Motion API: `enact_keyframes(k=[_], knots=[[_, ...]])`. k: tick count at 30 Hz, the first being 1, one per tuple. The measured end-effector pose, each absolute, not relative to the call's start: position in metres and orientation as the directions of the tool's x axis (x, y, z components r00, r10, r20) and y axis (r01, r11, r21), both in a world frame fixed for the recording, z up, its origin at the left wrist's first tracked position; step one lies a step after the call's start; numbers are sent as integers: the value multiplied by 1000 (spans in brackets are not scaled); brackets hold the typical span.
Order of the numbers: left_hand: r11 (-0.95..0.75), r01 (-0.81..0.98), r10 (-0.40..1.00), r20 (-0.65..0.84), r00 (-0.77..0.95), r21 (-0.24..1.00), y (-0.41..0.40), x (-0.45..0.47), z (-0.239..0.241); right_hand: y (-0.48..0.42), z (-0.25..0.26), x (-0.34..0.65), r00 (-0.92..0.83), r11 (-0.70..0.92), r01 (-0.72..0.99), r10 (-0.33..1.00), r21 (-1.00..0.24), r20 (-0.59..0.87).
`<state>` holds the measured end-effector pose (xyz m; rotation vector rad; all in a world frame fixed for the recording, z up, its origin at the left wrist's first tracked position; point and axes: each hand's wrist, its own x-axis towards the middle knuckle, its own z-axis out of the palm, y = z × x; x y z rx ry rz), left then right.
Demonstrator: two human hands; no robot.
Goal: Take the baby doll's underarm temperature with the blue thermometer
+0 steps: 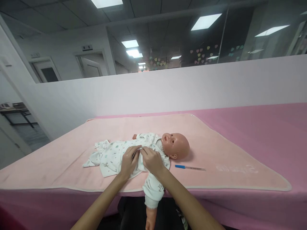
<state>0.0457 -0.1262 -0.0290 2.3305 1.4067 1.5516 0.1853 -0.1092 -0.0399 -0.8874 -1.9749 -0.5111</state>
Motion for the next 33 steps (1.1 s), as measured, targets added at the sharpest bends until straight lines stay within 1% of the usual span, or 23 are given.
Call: enact_keyframes(k=[2, 5, 8, 11, 17, 19, 23, 26, 29, 33], knots=[[-591, 682, 652, 753, 91, 430, -125, 47, -31, -109, -37, 182, -354, 634, 772, 472, -33, 807], [-574, 698, 651, 755, 73, 427, -124, 47, -32, -107, -34, 177, -260, 593, 790, 551, -154, 793], [-559, 706, 660, 749, 62, 434, -126, 47, -31, -108, -33, 175, -204, 588, 774, 582, -234, 787], [-555, 710, 659, 750, 56, 434, -127, 48, -30, -111, -33, 177, -188, 598, 757, 586, -264, 789], [-539, 711, 674, 738, 42, 452, -128, 49, -29, -118, -31, 184, -250, 680, 685, 556, -261, 793], [-539, 709, 680, 732, 47, 455, -128, 50, -28, -118, -31, 185, -245, 690, 675, 546, -263, 801], [-544, 710, 676, 735, 54, 447, -129, 50, -28, -114, -34, 182, -178, 631, 738, 523, -239, 833], [-540, 712, 678, 733, 53, 449, -129, 50, -28, -112, -37, 180, -171, 588, 783, 514, -200, 840], [-537, 704, 680, 733, 34, 466, -129, 49, -29, -112, -37, 179, -171, 552, 812, 534, -188, 828], [-530, 705, 678, 735, 19, 471, -128, 48, -31, -116, -36, 180, -197, 577, 794, 542, -192, 817]])
